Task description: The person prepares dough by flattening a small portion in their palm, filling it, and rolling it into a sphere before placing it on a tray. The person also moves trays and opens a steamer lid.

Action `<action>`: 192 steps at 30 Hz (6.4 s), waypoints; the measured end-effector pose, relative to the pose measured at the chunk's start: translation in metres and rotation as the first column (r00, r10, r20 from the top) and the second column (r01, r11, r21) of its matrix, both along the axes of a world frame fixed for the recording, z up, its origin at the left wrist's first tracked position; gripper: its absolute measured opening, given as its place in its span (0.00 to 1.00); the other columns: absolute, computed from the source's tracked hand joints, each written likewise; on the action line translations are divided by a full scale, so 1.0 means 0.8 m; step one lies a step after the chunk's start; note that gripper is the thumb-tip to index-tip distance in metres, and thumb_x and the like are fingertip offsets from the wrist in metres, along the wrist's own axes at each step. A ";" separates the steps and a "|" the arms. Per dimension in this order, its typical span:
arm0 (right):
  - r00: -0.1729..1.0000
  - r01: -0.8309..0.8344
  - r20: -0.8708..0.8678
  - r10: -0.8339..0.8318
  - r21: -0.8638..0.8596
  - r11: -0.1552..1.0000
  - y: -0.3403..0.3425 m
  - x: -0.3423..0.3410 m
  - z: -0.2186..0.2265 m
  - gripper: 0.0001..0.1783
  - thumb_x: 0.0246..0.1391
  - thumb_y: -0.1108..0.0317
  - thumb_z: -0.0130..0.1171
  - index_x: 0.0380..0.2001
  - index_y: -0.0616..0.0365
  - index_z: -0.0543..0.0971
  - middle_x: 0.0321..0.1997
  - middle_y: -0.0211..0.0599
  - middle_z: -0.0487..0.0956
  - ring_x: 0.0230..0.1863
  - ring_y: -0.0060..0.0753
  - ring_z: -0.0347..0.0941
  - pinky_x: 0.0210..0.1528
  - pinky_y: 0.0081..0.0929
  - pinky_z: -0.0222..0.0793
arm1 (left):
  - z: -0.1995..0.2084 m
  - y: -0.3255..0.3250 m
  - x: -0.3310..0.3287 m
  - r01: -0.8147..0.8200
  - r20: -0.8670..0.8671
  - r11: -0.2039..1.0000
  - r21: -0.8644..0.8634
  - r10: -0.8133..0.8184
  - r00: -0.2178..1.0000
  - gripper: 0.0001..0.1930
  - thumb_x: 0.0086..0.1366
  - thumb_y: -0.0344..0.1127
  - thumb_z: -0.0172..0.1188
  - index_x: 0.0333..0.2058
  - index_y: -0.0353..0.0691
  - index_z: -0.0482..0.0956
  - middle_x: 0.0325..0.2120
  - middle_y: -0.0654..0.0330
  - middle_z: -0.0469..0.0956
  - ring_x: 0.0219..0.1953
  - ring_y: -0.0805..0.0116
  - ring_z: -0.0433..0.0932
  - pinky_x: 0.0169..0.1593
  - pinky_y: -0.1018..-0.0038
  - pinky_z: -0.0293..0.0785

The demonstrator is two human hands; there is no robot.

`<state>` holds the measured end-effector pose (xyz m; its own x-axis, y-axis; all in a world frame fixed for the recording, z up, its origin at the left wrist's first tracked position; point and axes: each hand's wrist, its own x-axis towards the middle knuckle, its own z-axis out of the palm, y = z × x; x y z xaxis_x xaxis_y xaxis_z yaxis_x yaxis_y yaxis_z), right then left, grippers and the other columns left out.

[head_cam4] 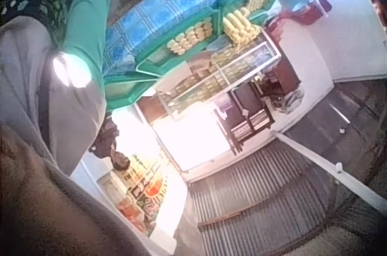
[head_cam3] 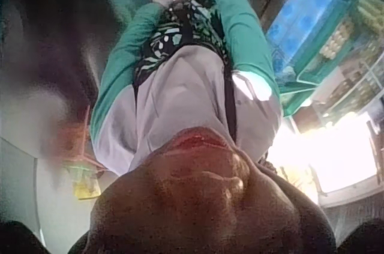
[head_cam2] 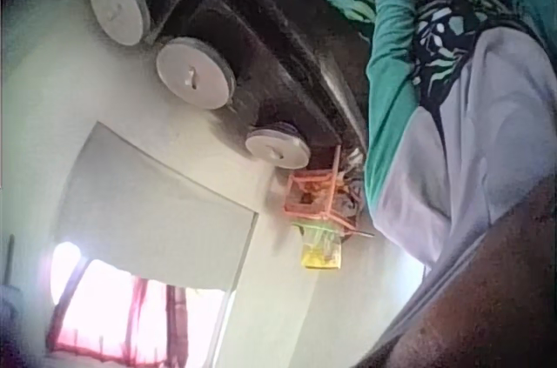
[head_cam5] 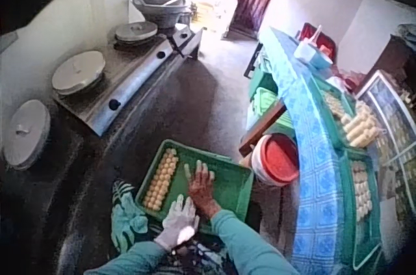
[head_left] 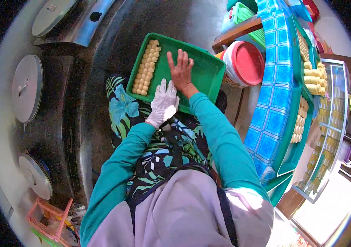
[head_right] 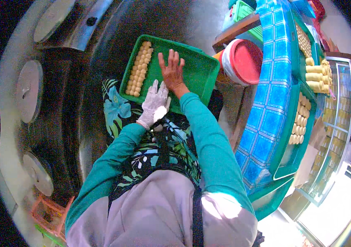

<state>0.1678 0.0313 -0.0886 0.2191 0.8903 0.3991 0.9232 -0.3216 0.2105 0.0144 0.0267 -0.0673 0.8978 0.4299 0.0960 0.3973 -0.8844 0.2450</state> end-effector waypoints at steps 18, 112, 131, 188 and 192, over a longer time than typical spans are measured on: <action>0.998 -0.069 0.001 0.069 0.084 0.994 0.018 -0.005 0.009 0.34 0.52 0.71 0.47 0.65 0.43 0.59 0.63 0.57 0.62 0.60 0.53 0.60 0.55 0.55 0.54 | -0.020 0.010 -0.021 0.074 0.289 0.990 -0.123 -0.036 0.957 0.07 0.49 0.32 0.57 0.30 0.44 0.75 0.30 0.59 0.74 0.39 0.58 0.72 0.43 0.65 0.70; 0.772 0.516 -0.295 -0.563 -0.226 0.826 -0.398 0.609 0.536 0.39 0.39 0.57 0.71 0.57 0.53 0.72 0.53 0.43 0.76 0.53 0.39 0.72 0.56 0.34 0.66 | 0.057 0.017 0.014 0.192 -0.359 0.975 -0.113 -0.220 0.907 0.37 0.67 0.57 0.43 0.68 0.44 0.45 0.69 0.63 0.47 0.67 0.29 0.36 0.64 0.35 0.34; 0.946 0.295 0.229 -0.229 -0.313 0.903 -0.411 0.443 0.488 0.37 0.35 0.85 0.57 0.54 0.44 0.75 0.41 0.36 0.77 0.47 0.43 0.69 0.50 0.42 0.68 | 0.050 0.019 -0.003 0.207 -0.308 0.976 -0.067 -0.217 0.926 0.33 0.69 0.55 0.40 0.67 0.45 0.51 0.67 0.64 0.52 0.68 0.32 0.37 0.64 0.36 0.32; 0.982 0.081 -0.159 -0.103 -0.140 0.987 -0.117 -0.034 0.043 0.22 0.46 0.71 0.53 0.49 0.55 0.72 0.59 0.62 0.64 0.60 0.62 0.58 0.55 0.50 0.60 | 0.000 0.026 0.014 0.074 -0.166 0.997 0.021 -0.069 0.984 0.33 0.66 0.55 0.45 0.65 0.44 0.58 0.66 0.62 0.55 0.67 0.32 0.40 0.62 0.31 0.37; 0.958 0.188 -0.175 -0.226 -0.209 0.960 -0.114 -0.047 0.040 0.21 0.49 0.69 0.53 0.49 0.50 0.73 0.66 0.66 0.53 0.66 0.69 0.47 0.59 0.61 0.52 | 0.007 0.032 0.017 0.105 -0.218 0.992 0.072 -0.087 0.972 0.31 0.67 0.54 0.45 0.64 0.46 0.59 0.66 0.63 0.56 0.68 0.34 0.40 0.62 0.32 0.38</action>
<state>0.1300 -0.0599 -0.0569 0.4635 0.8716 0.1598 0.8694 -0.4822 0.1081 0.0278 0.0527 -0.0618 0.9380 0.3391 -0.0717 0.3446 -0.9346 0.0878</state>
